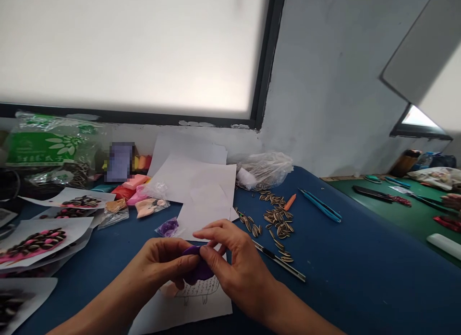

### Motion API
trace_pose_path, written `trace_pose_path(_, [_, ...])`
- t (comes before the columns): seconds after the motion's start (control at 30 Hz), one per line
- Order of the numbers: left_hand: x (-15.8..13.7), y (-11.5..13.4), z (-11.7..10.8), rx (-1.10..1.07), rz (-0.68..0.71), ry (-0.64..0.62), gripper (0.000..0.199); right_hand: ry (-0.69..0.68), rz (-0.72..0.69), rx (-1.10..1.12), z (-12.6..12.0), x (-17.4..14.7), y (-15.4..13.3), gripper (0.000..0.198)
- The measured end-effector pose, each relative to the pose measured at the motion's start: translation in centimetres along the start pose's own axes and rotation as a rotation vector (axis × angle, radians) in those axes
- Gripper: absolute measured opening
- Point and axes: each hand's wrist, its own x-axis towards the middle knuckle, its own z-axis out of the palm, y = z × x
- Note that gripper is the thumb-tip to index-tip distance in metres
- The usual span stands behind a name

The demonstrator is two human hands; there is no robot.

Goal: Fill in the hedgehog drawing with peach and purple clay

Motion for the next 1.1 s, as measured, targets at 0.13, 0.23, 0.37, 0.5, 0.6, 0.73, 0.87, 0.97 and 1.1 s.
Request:
trace_pose_path(0.13, [0.1,-0.3,0.2,-0.003,0.01,-0.015,0.05,-0.107,-0.076,0.028,0.1,-0.1,0.0,0.026])
trace_pose_path(0.23, [-0.1,-0.3,0.3,-0.017,0.023,-0.024,0.051,-0.098,-0.099,-0.001,0.1,0.0,0.1,0.028])
trace_pose_path(0.37, [-0.3,-0.1,0.2,-0.039,0.003,-0.031,0.05,-0.116,-0.128,-0.039,0.1,0.0,0.0,0.031])
trace_pose_path(0.5, [0.1,0.1,-0.3,-0.015,0.024,-0.029,0.048,-0.044,-0.063,-0.068,-0.1,0.1,-0.2,0.024])
trace_pose_path(0.6, [0.6,0.7,-0.8,0.036,0.071,-0.042,0.045,-0.015,0.066,0.027,-0.3,0.2,-0.2,0.019])
trace_pose_path(0.73, [1.2,1.7,-1.3,0.134,0.105,-0.121,0.045,-0.065,0.133,0.228,-0.3,0.5,0.0,0.02])
trace_pose_path(0.87, [1.7,1.8,-1.2,0.129,0.101,-0.085,0.05,-0.031,0.151,0.263,-0.1,0.6,0.1,0.02])
trace_pose_path(0.97, [1.8,1.8,-0.9,0.094,0.09,-0.061,0.052,-0.032,0.186,0.306,-0.1,0.5,0.0,0.02])
trace_pose_path(1.1, [1.7,1.6,-0.8,0.074,0.055,-0.077,0.052,-0.057,0.211,0.352,-0.1,0.5,0.2,0.019])
